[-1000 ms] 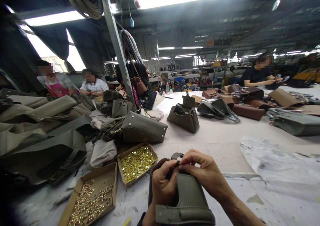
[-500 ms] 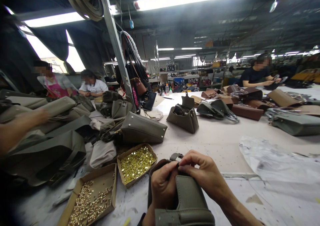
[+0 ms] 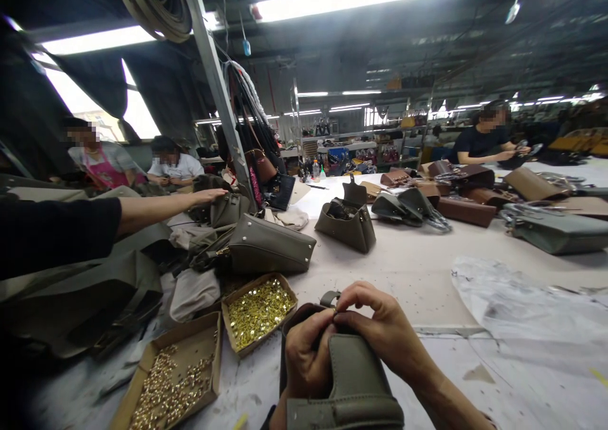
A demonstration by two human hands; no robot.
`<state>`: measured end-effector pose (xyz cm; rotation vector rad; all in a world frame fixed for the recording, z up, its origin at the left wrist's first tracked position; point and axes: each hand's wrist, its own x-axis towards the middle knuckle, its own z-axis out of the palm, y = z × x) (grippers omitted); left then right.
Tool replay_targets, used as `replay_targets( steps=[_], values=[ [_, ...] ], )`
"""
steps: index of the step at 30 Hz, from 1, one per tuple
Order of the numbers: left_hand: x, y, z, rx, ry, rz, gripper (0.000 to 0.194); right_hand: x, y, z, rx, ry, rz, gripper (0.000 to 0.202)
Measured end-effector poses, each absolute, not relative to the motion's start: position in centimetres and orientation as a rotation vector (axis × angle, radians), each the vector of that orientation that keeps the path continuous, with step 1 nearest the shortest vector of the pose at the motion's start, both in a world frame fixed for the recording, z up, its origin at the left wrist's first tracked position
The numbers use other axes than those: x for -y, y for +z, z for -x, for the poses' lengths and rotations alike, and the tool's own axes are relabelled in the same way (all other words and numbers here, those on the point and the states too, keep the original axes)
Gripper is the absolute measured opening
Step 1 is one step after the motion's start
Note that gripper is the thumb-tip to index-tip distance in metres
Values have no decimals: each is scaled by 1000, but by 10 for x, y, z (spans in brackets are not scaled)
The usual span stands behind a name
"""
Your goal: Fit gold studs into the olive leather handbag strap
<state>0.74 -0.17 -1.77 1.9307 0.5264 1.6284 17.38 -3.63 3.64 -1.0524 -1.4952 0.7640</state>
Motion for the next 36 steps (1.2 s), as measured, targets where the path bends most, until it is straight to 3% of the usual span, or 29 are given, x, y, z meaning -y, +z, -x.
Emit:
replay_targets(
  steps=[3,9,15,23,28,36],
  values=[
    [8,-15,-3,-522,1763,-1873,28,42,42,-176,1560,696,1045,7],
    [7,-6,11,-884,2090,-1715,26,44,44,-181,1590,941,1070,13],
    [-15,14,27,-1027,1424,-1927,31,39,40,-186,1522,935,1052,19],
    [-42,57,26,-876,500,-2089,44,23,25,-198,1243,1231,796,34],
    [-55,77,10,-591,303,-2074,55,16,23,-203,1155,1320,655,34],
    [-52,66,-2,-643,414,-1999,31,15,24,-220,1287,1240,733,44]
  ],
)
